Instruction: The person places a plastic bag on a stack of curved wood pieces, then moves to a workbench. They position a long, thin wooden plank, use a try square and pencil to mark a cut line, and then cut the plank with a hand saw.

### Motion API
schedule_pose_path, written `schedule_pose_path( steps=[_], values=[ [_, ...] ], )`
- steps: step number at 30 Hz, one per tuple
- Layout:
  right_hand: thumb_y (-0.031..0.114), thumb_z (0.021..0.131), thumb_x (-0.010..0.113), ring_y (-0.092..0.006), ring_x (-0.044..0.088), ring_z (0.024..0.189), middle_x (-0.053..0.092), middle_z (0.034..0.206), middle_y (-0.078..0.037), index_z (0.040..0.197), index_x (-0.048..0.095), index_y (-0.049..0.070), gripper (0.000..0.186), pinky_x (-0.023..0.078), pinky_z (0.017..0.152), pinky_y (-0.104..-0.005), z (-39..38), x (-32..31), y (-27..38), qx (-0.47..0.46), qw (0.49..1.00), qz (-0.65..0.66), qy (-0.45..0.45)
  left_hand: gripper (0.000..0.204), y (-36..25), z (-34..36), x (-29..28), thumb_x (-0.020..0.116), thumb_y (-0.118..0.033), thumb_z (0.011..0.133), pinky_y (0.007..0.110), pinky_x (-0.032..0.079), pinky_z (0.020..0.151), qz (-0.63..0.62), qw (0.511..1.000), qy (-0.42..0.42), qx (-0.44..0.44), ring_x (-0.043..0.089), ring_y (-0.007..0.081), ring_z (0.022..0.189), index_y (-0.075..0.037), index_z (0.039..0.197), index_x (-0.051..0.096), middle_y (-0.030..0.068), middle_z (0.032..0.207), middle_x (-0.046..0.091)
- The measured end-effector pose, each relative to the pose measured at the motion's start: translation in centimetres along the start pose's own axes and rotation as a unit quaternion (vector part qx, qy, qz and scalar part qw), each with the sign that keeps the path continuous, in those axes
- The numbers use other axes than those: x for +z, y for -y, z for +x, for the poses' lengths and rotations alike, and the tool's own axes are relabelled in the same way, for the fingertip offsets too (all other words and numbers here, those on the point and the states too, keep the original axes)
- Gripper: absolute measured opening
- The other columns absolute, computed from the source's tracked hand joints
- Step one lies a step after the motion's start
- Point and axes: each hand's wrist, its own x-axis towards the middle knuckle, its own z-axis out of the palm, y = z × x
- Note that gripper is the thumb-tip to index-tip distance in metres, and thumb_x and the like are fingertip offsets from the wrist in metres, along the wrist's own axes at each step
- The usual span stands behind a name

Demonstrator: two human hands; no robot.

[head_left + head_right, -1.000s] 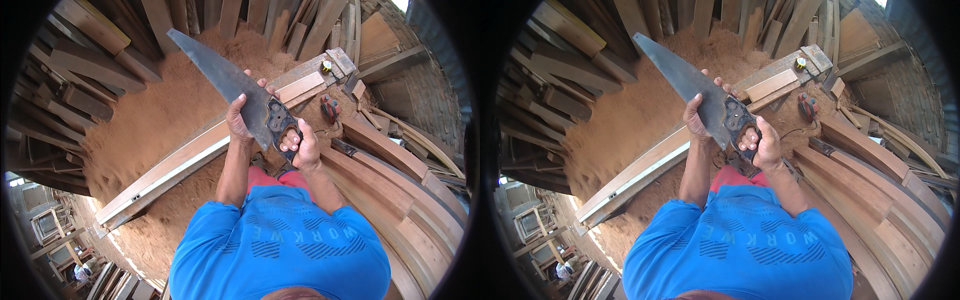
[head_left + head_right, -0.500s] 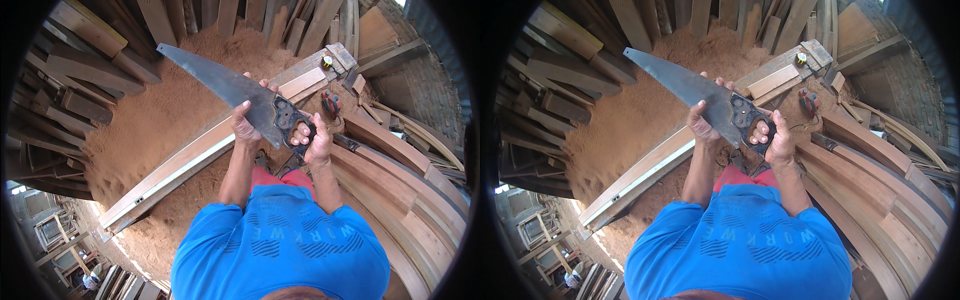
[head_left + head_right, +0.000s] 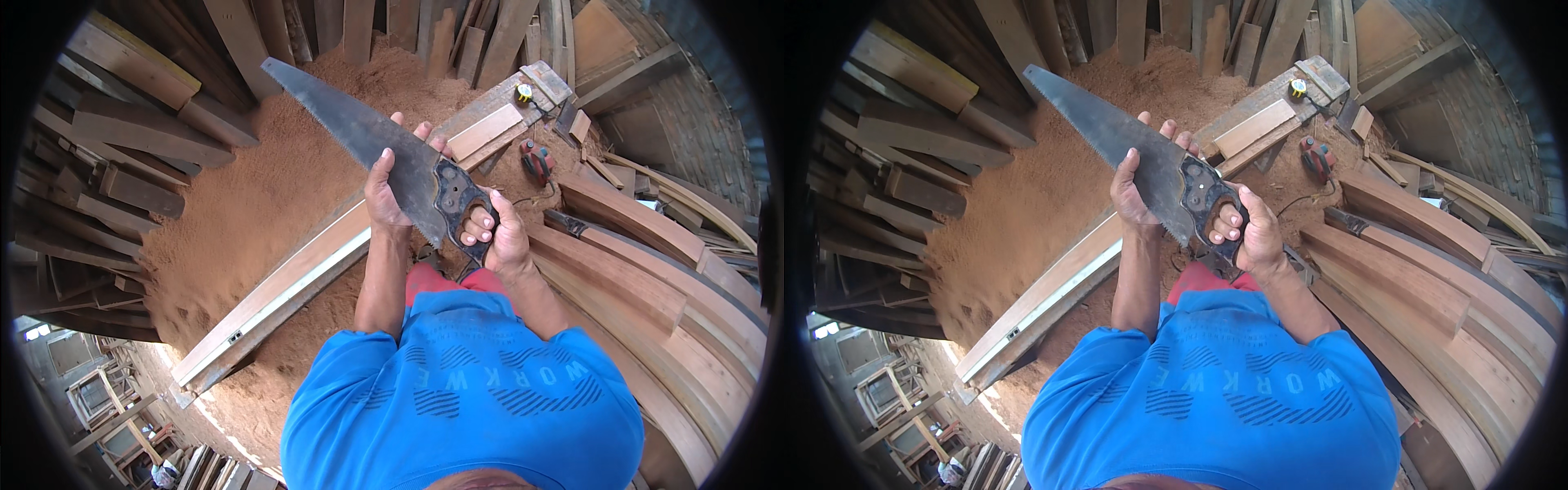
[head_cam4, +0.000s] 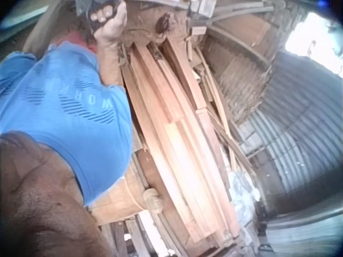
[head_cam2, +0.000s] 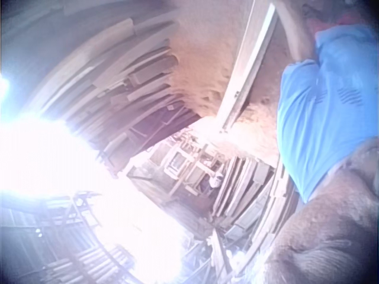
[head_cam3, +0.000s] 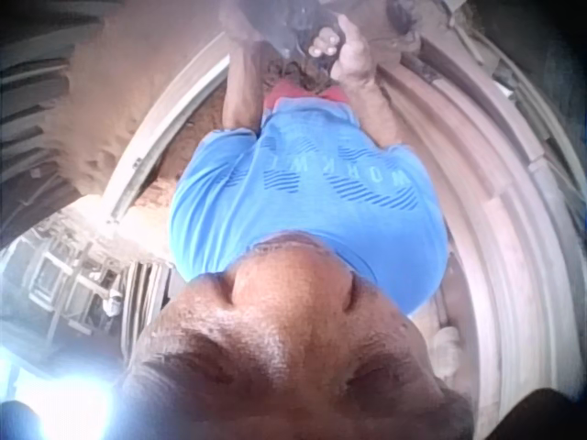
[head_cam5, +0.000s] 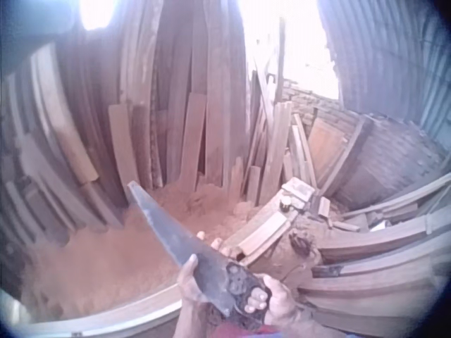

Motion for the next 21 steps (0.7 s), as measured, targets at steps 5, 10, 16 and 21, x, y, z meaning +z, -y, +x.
schedule_pose_path(
  steps=[5,10,16,21],
  values=[
    [0.037,0.107,0.047,-0.0062,0.048,0.058,0.050,0.070,0.006,0.129,0.052,0.003,0.041,0.049,0.064,-0.0297,-0.4,-0.5,-0.2,-0.009,1.000,0.018,-0.004,0.067,0.0,0.3,-0.6,0.065,-0.027,0.092,0.059,0.047,0.107,-0.009,1.000,0.023,-0.014,0.060,0.0401,0.118,-0.012,0.150,0.036,0.0225,0.131,0.054],
    [0.040,0.102,0.059,-0.0158,0.063,0.085,0.062,0.101,-0.005,0.131,0.051,0.000,0.050,0.054,0.082,-0.0358,-0.8,-2.0,-0.8,-0.113,0.963,-0.220,-0.109,0.055,-0.4,0.5,0.8,0.061,-0.028,0.095,0.057,0.050,0.100,0.008,0.999,-0.022,-0.038,0.059,0.0379,0.115,-0.010,0.144,0.043,0.0207,0.124,0.055],
    [0.035,0.088,0.072,-0.0381,0.046,0.126,0.049,0.137,-0.024,0.125,0.061,0.000,0.053,0.037,0.108,-0.0512,-3.3,1.4,0.7,-0.271,0.523,-0.808,0.000,0.044,-0.6,0.4,-1.4,0.058,-0.034,0.098,0.052,0.052,0.096,0.062,0.985,-0.160,-0.013,0.062,0.0373,0.109,-0.007,0.132,0.049,0.0201,0.117,0.060],
    [0.026,0.094,0.065,-0.0373,0.058,0.106,0.064,0.113,-0.020,0.109,0.067,0.000,0.030,0.046,0.095,-0.0474,-2.0,-0.3,-1.4,-0.281,0.554,-0.783,-0.009,0.036,-0.4,1.1,-2.6,0.057,-0.041,0.102,0.049,0.053,0.092,0.086,0.976,-0.202,-0.004,0.064,0.0333,0.102,-0.008,0.117,0.058,0.0162,0.109,0.065]
  ],
)
